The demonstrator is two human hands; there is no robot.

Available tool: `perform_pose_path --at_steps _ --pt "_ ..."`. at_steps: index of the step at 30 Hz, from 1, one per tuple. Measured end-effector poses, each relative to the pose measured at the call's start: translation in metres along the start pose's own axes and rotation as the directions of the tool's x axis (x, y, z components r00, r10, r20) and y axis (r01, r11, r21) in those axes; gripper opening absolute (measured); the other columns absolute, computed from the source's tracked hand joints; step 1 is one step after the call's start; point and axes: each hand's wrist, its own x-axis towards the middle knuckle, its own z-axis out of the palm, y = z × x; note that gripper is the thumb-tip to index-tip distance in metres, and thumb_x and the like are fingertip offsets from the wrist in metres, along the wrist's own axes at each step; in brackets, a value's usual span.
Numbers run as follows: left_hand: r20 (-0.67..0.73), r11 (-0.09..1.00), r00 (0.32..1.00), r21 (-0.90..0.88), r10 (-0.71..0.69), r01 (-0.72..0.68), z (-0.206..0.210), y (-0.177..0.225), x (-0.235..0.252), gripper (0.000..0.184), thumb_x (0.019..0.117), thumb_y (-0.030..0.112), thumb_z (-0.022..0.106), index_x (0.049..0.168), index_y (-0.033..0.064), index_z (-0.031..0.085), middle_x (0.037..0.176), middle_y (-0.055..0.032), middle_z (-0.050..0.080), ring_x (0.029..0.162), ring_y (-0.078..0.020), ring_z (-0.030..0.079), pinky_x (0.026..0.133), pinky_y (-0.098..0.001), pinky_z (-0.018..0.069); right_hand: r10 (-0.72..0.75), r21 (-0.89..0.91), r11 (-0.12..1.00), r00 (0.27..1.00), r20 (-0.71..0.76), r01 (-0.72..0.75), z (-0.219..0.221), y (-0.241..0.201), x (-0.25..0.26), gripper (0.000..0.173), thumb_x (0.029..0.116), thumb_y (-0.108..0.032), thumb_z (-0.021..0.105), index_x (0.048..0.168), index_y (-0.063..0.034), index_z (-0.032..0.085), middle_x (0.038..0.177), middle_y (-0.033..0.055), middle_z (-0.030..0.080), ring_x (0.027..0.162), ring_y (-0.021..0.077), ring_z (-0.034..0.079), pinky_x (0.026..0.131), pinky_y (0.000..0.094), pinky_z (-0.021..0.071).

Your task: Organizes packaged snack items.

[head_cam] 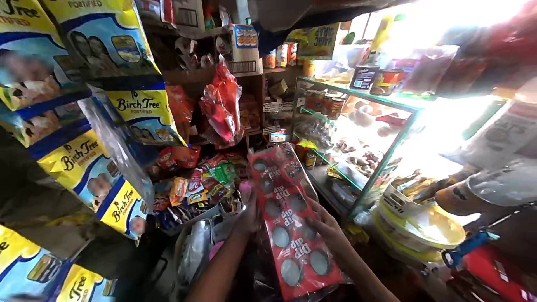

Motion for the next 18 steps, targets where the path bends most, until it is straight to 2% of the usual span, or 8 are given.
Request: perform_pose_path --at_steps 2,4,6,10,13,15,16,18 --pt "-0.171 0.994 0.979 0.052 0.107 -0.1 0.016 -0.001 0.0 0.057 0.1106 0.047 0.016 0.146 0.0123 0.044 0.124 -0.0064 0.067 0.109 -0.0137 0.066 0.089 -0.0351 0.0581 -0.022 0.047 0.999 1.0 -0.022 0.023 -0.006 0.001 -0.004 0.062 0.0945 -0.003 0.054 0.153 -0.0003 0.036 0.122 0.0051 0.069 0.101 0.0082 0.07 0.088 0.028 0.0601" --pt "-0.313 0.934 0.896 0.268 0.315 -0.235 0.021 -0.005 0.001 0.047 0.1124 0.024 0.03 0.154 0.003 0.033 0.146 -0.0138 0.05 0.123 -0.0138 0.055 0.1 -0.0309 0.0488 -0.011 0.082 0.997 1.0 -0.023 0.013 -0.014 -0.002 -0.008 0.058 0.0969 -0.001 0.048 0.154 -0.0019 0.035 0.121 0.0035 0.069 0.1 0.0071 0.07 0.087 0.0268 0.0599" --pt "-0.321 0.815 0.793 0.466 0.518 -0.344 0.019 -0.003 -0.001 0.049 0.1074 0.015 0.043 0.15 -0.0063 0.033 0.143 -0.0211 0.049 0.121 -0.0161 0.057 0.098 -0.03 0.051 -0.014 0.123 0.992 1.0 -0.012 0.016 -0.018 -0.003 -0.012 0.056 0.0989 -0.001 0.046 0.154 -0.0027 0.036 0.123 0.0026 0.069 0.101 0.007 0.07 0.088 0.0265 0.0598" --pt "-0.078 0.505 0.625 0.671 0.777 -0.543 0.013 0.008 -0.027 0.045 0.0993 0.011 0.046 0.135 -0.0169 0.044 0.145 -0.0265 0.046 0.133 -0.0164 0.049 0.106 -0.0274 0.0451 -0.039 0.152 0.988 0.999 0.001 0.038 -0.018 -0.001 -0.018 0.055 0.0994 -0.001 0.042 0.154 -0.0015 0.033 0.123 0.0006 0.069 0.102 0.0059 0.07 0.09 0.0255 0.0591" --pt "0.192 0.159 0.525 0.82 0.829 -0.55 0.007 0.016 -0.039 0.031 0.0993 0.016 0.052 0.114 -0.0057 0.069 0.137 -0.0264 0.057 0.136 -0.026 0.049 0.112 -0.0359 0.0414 -0.036 0.157 0.987 0.999 0.012 0.034 -0.017 0.004 -0.019 0.056 0.0999 -0.002 0.044 0.155 -0.0027 0.033 0.12 0.0017 0.071 0.102 0.0076 0.071 0.09 0.0273 0.0597" --pt "0.293 -0.027 0.555 0.899 0.778 -0.436 0.006 0.023 -0.039 0.029 0.0964 0.017 0.056 0.112 0.0012 0.075 0.131 -0.0261 0.062 0.134 -0.0419 0.051 0.113 -0.0527 0.0389 -0.03 0.132 0.991 0.999 0.031 0.025 -0.014 0.005 -0.02 0.057 0.0995 -0.003 0.045 0.156 -0.0028 0.033 0.125 0.003 0.069 0.104 0.0077 0.07 0.091 0.0271 0.0591" --pt "0.299 -0.078 0.617 0.931 0.728 -0.358 0.005 0.028 -0.039 0.029 0.0957 0.015 0.057 0.114 0.0024 0.075 0.13 -0.0253 0.064 0.131 -0.0455 0.052 0.111 -0.0583 0.0393 -0.03 0.109 0.994 0.998 0.047 0.025 -0.012 0.005 -0.021 0.058 0.0996 -0.004 0.045 0.156 -0.0025 0.032 0.128 0.0033 0.068 0.106 0.0073 0.069 0.092 0.0265 0.0584" --pt "0.231 -0.11 0.757 0.972 0.611 -0.207 0.003 0.039 -0.039 0.029 0.0977 0.011 0.057 0.12 0.0034 0.073 0.13 -0.0235 0.064 0.126 -0.0432 0.057 0.108 -0.06 0.0416 -0.036 0.043 0.999 0.997 0.069 0.033 -0.006 0.004 -0.021 0.058 0.1004 -0.004 0.045 0.156 -0.0008 0.031 0.134 0.0046 0.064 0.11 0.0067 0.067 0.095 0.026 0.0568"
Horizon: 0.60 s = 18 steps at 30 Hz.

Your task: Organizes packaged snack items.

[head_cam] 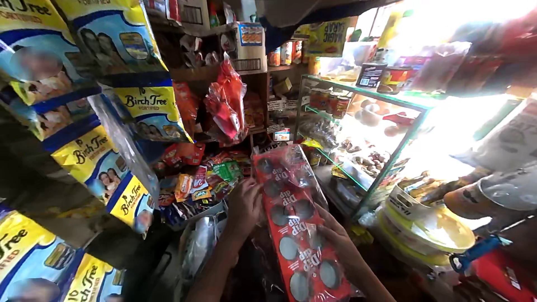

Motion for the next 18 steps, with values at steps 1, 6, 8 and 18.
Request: perform_pose_path --at_steps 1,6,8,18 --pt "0.053 0.998 0.997 0.051 -0.046 0.044 -0.003 -0.002 0.002 0.028 0.0985 0.01 0.058 0.122 0.0041 0.073 0.129 -0.0233 0.065 0.124 -0.0424 0.059 0.107 -0.06 0.0423 -0.001 -0.028 1.0 1.0 -0.001 0.001 0.003 0.0 0.001 0.057 0.1 -0.004 0.046 0.155 0.0002 0.033 0.135 0.0046 0.063 0.111 0.0061 0.067 0.095 0.0257 0.0564" --pt "0.182 0.97 0.973 0.224 -0.14 0.098 -0.007 -0.002 -0.001 0.029 0.1003 0.021 0.062 0.125 0.012 0.074 0.128 -0.0237 0.065 0.126 -0.0447 0.057 0.112 -0.0643 0.0341 0.071 -0.08 0.994 0.997 -0.002 -0.071 0.016 -0.002 0.002 0.052 0.1019 -0.004 0.044 0.154 -0.0008 0.037 0.137 0.0056 0.062 0.113 0.0053 0.065 0.097 0.0249 0.0548" --pt "0.19 0.969 0.969 0.218 -0.157 0.114 -0.006 0.0 -0.005 0.032 0.0991 0.023 0.063 0.126 0.0092 0.072 0.132 -0.0246 0.063 0.13 -0.0466 0.054 0.113 -0.0658 0.0319 0.059 -0.085 0.995 0.998 0.012 -0.058 0.017 -0.002 0.004 0.053 0.1016 -0.004 0.044 0.154 -0.0002 0.036 0.138 0.006 0.061 0.114 0.0052 0.064 0.098 0.0246 0.0542" --pt "-0.038 0.991 0.991 -0.042 0.127 -0.129 0.019 -0.016 -0.016 0.037 0.0982 0.011 0.055 0.127 -0.009 0.065 0.137 -0.0256 0.061 0.128 -0.0451 0.058 0.111 -0.0656 0.0367 0.11 -0.147 0.984 0.989 0.094 -0.096 0.017 -0.003 0.011 0.056 0.1011 -0.005 0.047 0.155 -0.001 0.033 0.136 0.0062 0.061 0.111 0.0045 0.065 0.096 0.0243 0.0552"
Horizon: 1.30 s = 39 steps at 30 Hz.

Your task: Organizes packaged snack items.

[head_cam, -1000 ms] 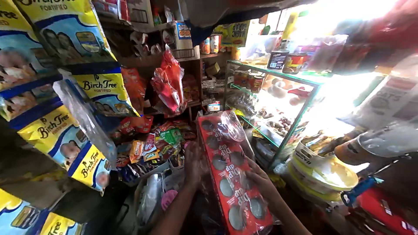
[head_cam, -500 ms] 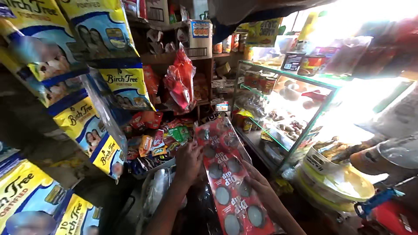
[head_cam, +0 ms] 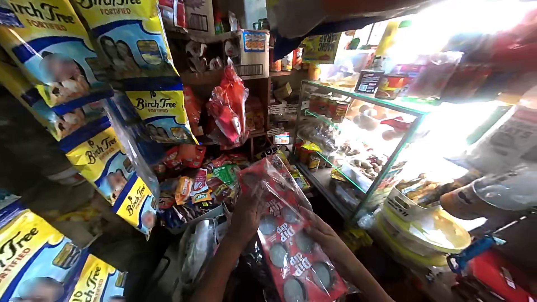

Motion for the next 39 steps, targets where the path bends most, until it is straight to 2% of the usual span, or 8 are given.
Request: perform_pose_path --at_steps 4,8,12,17,22,28,33,39 --pt "0.181 0.992 0.977 0.085 -0.112 0.098 -0.014 0.012 0.012 0.058 0.0874 0.014 0.071 0.133 -0.017 0.054 0.135 -0.0335 0.059 0.134 -0.0475 0.052 0.12 -0.0647 0.0226 0.089 -0.024 0.996 0.995 0.035 -0.089 0.006 -0.006 0.007 0.057 0.0993 -0.006 0.051 0.154 -0.0038 0.035 0.124 0.0067 0.067 0.102 0.0071 0.068 0.09 0.0275 0.0579" --pt "0.192 0.976 0.957 0.067 -0.216 0.207 -0.006 0.016 0.025 0.064 0.0848 0.017 0.077 0.131 -0.0188 0.051 0.124 -0.0343 0.062 0.121 -0.0451 0.06 0.109 -0.0551 0.042 0.137 -0.037 0.99 0.988 0.074 -0.135 0.018 0.004 0.016 0.061 0.0987 -0.004 0.051 0.157 -0.0047 0.032 0.127 0.0102 0.065 0.102 0.0094 0.068 0.091 0.0298 0.0574" --pt "0.235 0.878 0.851 0.024 -0.47 0.478 0.003 0.033 0.038 0.068 0.0912 0.008 0.067 0.145 -0.0193 0.036 0.128 -0.0367 0.059 0.121 -0.0451 0.061 0.106 -0.0531 0.0441 0.166 -0.081 0.983 0.985 0.046 -0.162 0.025 0.011 0.024 0.061 0.0987 -0.003 0.053 0.156 -0.0045 0.033 0.13 0.0125 0.064 0.108 0.0116 0.067 0.095 0.0313 0.0565" --pt "0.268 0.849 0.844 -0.138 -0.464 0.511 0.014 0.031 0.03 0.054 0.0981 0.003 0.06 0.144 -0.0171 0.039 0.13 -0.0349 0.059 0.123 -0.0411 0.059 0.108 -0.0489 0.0444 0.239 -0.135 0.961 0.971 -0.025 -0.24 0.033 0.007 0.015 0.058 0.0995 -0.005 0.058 0.153 0.0002 0.036 0.13 0.0189 0.063 0.112 0.019 0.066 0.1 0.0384 0.0539" --pt "0.187 0.837 0.818 0.059 -0.544 0.544 0.034 0.023 0.026 0.057 0.0981 0.007 0.059 0.148 -0.0111 0.037 0.132 -0.0377 0.056 0.122 -0.0524 0.057 0.102 -0.0661 0.0424 0.253 -0.094 0.963 0.967 -0.018 -0.253 0.032 0.013 0.011 0.059 0.1005 -0.003 0.056 0.155 -0.0013 0.034 0.135 0.0219 0.059 0.116 0.0236 0.064 0.103 0.0421 0.0511" --pt "-0.004 0.72 0.767 -0.347 -0.642 0.601 0.061 0.022 0.035 0.05 0.1111 0.023 0.025 0.139 -0.0122 0.047 0.117 -0.0343 0.059 0.103 -0.0371 0.06 0.094 -0.0527 0.0466 0.209 -0.065 0.975 0.977 -0.038 -0.211 0.024 0.022 0.008 0.065 0.0991 -0.004 0.058 0.158 -0.0032 0.029 0.136 0.0224 0.059 0.116 0.0242 0.064 0.102 0.0436 0.0515" --pt "0.032 0.859 0.876 -0.179 -0.482 0.48 0.063 0.021 0.033 0.048 0.0977 -0.001 0.048 0.144 -0.0142 0.041 0.123 -0.0412 0.058 0.114 -0.0521 0.06 0.1 -0.0623 0.0448 0.164 0.046 0.986 0.981 -0.107 -0.16 0.025 0.026 0.0 0.061 0.1014 -0.006 0.054 0.157 -0.0042 0.029 0.132 0.017 0.061 0.108 0.0152 0.066 0.096 0.0359 0.0544" --pt "0.245 0.858 0.823 0.097 -0.512 0.504 0.046 0.04 0.045 0.053 0.0938 0.0 0.061 0.141 -0.0154 0.044 0.137 -0.0359 0.053 0.129 -0.0464 0.054 0.109 -0.0559 0.0419 0.074 0.079 0.995 0.97 -0.234 -0.057 0.028 0.038 -0.004 0.052 0.1047 -0.01 0.047 0.154 0.0009 0.035 0.134 0.0148 0.061 0.11 0.0105 0.065 0.096 0.0302 0.0542"
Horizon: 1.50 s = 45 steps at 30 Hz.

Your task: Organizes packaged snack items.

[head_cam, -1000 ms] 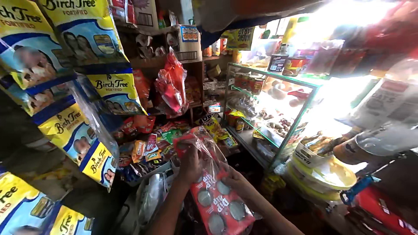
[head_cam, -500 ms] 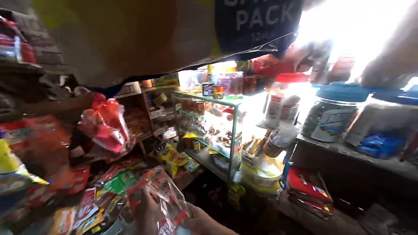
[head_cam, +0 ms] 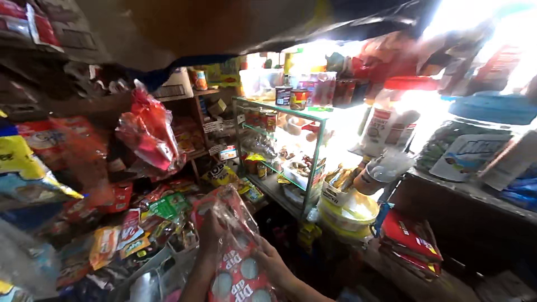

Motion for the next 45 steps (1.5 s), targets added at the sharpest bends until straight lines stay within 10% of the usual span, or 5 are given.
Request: perform_pose_path --at_steps 17,26,36,41,45 --pt "-0.154 0.97 0.986 -0.243 -0.058 0.019 -0.057 -0.095 -0.041 0.068 0.0886 0.02 0.074 0.144 -0.0098 0.047 0.139 -0.0324 0.054 0.129 -0.0406 0.054 0.109 -0.0502 0.0433 0.024 -0.105 0.993 0.98 -0.199 -0.046 -0.04 0.008 0.002 0.048 0.106 -0.008 0.042 0.152 0.0022 0.037 0.144 0.0155 0.053 0.116 0.0077 0.061 0.095 0.024 0.0521" --pt "0.456 0.957 0.847 0.221 -0.272 0.189 0.019 -0.126 -0.064 0.067 0.0923 0.019 0.072 0.15 -0.0011 0.043 0.152 -0.0271 0.042 0.134 -0.0419 0.051 0.109 -0.054 0.045 -0.034 -0.151 0.988 0.96 -0.277 -0.008 -0.077 0.006 -0.008 0.053 0.1031 -0.01 0.043 0.154 0.0027 0.034 0.148 0.0144 0.049 0.119 0.0046 0.058 0.096 0.0203 0.0501" --pt "0.451 0.97 0.865 0.192 -0.222 0.149 0.061 -0.152 -0.077 0.089 0.0898 0.011 0.074 0.159 -0.0044 0.021 0.162 -0.0331 0.023 0.149 -0.0462 0.029 0.121 -0.0507 0.0302 -0.097 -0.089 0.993 0.979 -0.182 0.082 -0.063 -0.011 -0.014 0.055 0.1011 -0.008 0.043 0.153 0.0071 0.031 0.147 0.0121 0.05 0.117 -0.0022 0.057 0.097 0.0144 0.0476" --pt "-0.02 0.967 0.994 -0.233 0.105 -0.106 0.023 -0.107 -0.058 0.049 0.0979 0.004 0.055 0.144 -0.0111 0.048 0.149 -0.0326 0.045 0.14 -0.0425 0.046 0.117 -0.0483 0.0371 -0.092 -0.058 0.995 0.987 -0.135 0.085 -0.058 -0.013 -0.014 0.056 0.1003 -0.01 0.044 0.153 0.0051 0.033 0.145 0.0085 0.053 0.116 -0.0024 0.059 0.096 0.0158 0.0502" --pt "-0.386 0.843 0.829 -0.194 0.404 -0.501 -0.018 -0.085 -0.025 0.032 0.0963 0.01 0.056 0.119 -0.0078 0.068 0.126 -0.0274 0.066 0.125 -0.0378 0.061 0.106 -0.0458 0.0486 -0.091 -0.055 0.995 0.991 -0.1 0.086 -0.049 -0.016 -0.011 0.055 0.101 -0.009 0.043 0.153 0.0033 0.033 0.143 0.0059 0.055 0.113 -0.003 0.06 0.095 0.0158 0.0512"
